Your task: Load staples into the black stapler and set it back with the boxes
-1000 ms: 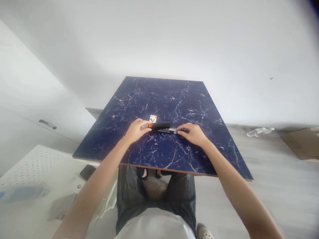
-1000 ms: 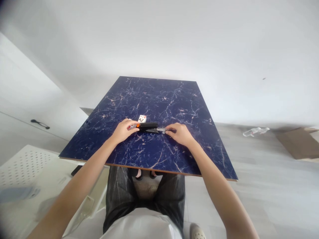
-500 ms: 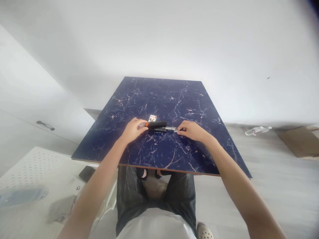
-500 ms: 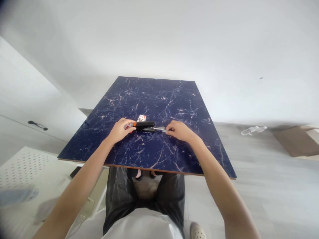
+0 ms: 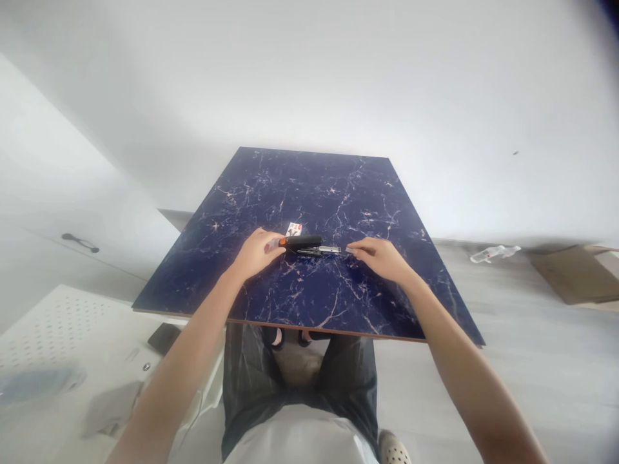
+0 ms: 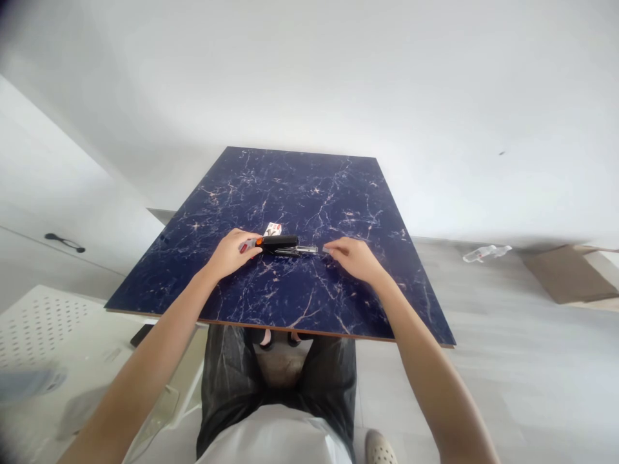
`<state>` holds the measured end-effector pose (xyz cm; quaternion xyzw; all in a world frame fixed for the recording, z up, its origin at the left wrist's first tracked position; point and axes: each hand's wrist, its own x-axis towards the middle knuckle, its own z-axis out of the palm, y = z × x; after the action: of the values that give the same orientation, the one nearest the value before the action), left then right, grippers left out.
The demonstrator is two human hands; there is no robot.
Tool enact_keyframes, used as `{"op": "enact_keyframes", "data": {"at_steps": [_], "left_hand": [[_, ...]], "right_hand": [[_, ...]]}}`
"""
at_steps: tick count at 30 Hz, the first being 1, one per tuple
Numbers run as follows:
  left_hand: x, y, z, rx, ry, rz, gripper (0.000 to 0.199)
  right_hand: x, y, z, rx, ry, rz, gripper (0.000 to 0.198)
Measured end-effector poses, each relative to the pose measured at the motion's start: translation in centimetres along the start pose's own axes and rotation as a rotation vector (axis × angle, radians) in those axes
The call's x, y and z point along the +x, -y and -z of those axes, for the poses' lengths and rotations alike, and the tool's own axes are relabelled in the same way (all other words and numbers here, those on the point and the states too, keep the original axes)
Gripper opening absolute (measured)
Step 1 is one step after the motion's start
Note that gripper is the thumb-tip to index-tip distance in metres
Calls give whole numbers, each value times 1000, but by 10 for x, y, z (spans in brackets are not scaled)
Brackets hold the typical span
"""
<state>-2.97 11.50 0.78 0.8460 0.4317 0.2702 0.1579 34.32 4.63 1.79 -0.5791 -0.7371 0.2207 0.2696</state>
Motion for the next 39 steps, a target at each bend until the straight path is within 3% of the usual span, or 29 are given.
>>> {"op": "enact_keyframes", "data": {"at_steps": [3, 6, 12, 16, 21, 26, 33, 39], "left_hand": [[0, -1, 0, 9, 6, -43, 27], [0, -2, -1, 12, 4, -48, 27], [0, -3, 0, 18, 5, -48, 28], [0, -2, 0, 15, 9, -39, 28], [0, -1, -1, 11, 11, -26, 28], [0, -1, -2, 11, 10, -30, 28], [0, 0, -1, 11, 11, -43, 28], [0, -3, 1, 10, 25, -32, 29]], "right_hand": [[-3, -4, -7, 108, -51, -133, 26], [0, -7, -11, -14, -68, -218, 23], [3, -10, -7, -244, -85, -48, 21], [-1, -11, 1, -249, -9, 16, 29], [3, -15, 4, -327, 71, 123, 17], [5, -17, 2, -372, 30, 108, 9], [17, 15, 7, -127, -8, 79, 7], [48, 38, -10, -229, 111, 233, 8]]}}
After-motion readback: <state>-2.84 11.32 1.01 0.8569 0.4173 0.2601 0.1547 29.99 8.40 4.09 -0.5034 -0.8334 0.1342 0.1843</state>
